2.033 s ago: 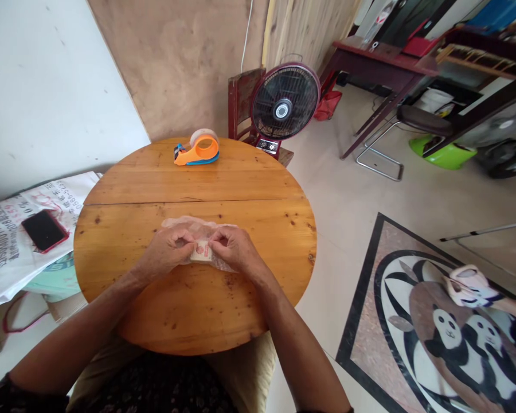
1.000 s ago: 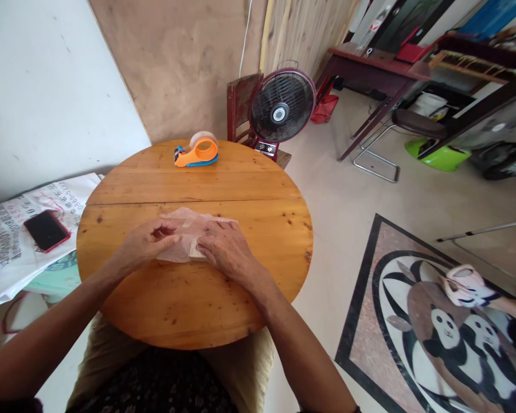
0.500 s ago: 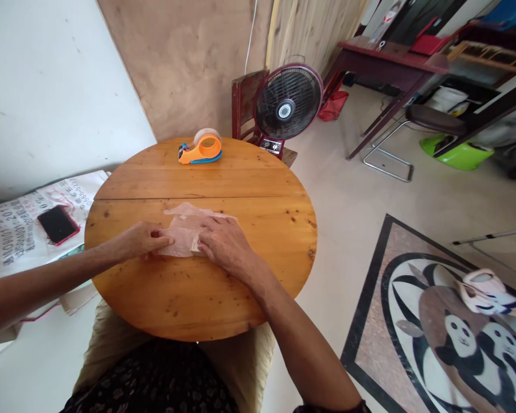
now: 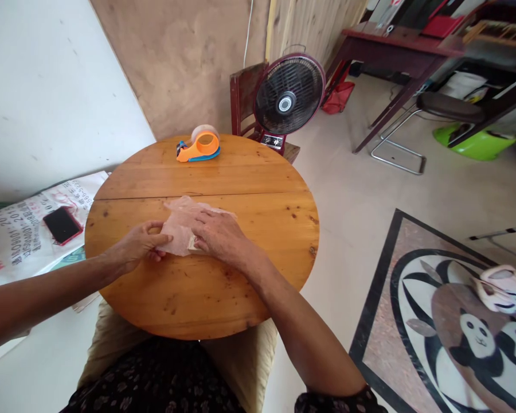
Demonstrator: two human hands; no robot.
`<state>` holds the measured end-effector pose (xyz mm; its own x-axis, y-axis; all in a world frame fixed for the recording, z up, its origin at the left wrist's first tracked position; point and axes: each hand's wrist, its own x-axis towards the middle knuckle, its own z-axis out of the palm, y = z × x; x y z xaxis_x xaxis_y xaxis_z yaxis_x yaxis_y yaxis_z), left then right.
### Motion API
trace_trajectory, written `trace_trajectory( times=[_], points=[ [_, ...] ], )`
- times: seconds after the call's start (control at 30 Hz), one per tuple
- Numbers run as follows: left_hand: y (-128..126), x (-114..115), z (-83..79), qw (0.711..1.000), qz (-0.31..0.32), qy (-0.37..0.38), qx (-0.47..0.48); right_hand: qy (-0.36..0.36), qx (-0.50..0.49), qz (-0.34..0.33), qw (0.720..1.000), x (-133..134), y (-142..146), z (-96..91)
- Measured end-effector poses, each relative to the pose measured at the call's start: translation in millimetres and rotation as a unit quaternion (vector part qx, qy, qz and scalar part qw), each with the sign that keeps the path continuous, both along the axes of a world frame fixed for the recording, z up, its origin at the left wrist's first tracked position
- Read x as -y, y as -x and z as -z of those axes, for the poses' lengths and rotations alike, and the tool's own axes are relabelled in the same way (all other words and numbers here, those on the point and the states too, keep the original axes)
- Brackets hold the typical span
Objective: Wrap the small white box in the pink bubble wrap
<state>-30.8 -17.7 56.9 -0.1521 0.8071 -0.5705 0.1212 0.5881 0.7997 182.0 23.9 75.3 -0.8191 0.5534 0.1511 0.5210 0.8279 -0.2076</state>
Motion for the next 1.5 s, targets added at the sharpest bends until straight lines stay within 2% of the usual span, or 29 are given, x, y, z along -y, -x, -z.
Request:
trace_trajectory(
  times=[0.13, 0.3, 0.5, 0.67, 0.83, 1.0, 1.1, 1.2, 1.37, 1.43, 1.5],
  points=[
    [-4, 1, -1.3, 0.999, 0.008, -0.004, 0.039, 0.000, 0.024, -0.008, 1.000, -3, 3, -2.5],
    [-13, -2, 0.8, 0.997, 0.026, -0.070, 0.024, 0.001, 0.026, -0.013, 1.000, -5, 5, -2.6],
    [-35, -3, -1.4, 0.992, 0.043, -0.114, 0.020, 0.006, 0.003, -0.005, 1.000, -1, 4, -1.6],
    [-46, -4, 1.4, 0.982, 0.107, -0.155, -0.016, 0.002, 0.003, -0.015, 1.000, -2, -2, 1.0],
    [-41, -4, 1.6, 0.969, 0.177, -0.170, -0.042, 0.011, -0.028, -0.022, 0.999, -5, -10, 7.4],
    [-38, -4, -2.9, 0.957, 0.229, -0.157, -0.081, 0.004, -0.038, 0.065, 0.997, 1, -17, 13.2],
    [-39, -3, -7.9, 0.935, 0.270, -0.184, -0.138, 0.010, -0.071, 0.104, 0.992, 11, -27, 15.0],
    [-42, -3, -9.6, 0.911, 0.298, -0.214, -0.187, 0.001, -0.115, 0.173, 0.978, 25, -38, 18.5],
    [-45, -4, -9.5, 0.854, 0.342, -0.247, -0.304, -0.024, -0.197, 0.299, 0.933, 46, -48, 36.1],
    [-44, -4, -8.9, 0.833, 0.356, -0.260, -0.335, -0.001, -0.235, 0.351, 0.906, 51, -48, 44.4],
    [-42, -4, -6.1, 0.812, 0.360, -0.300, -0.349, 0.057, -0.270, 0.392, 0.878, 52, -45, 50.1]
  ],
)
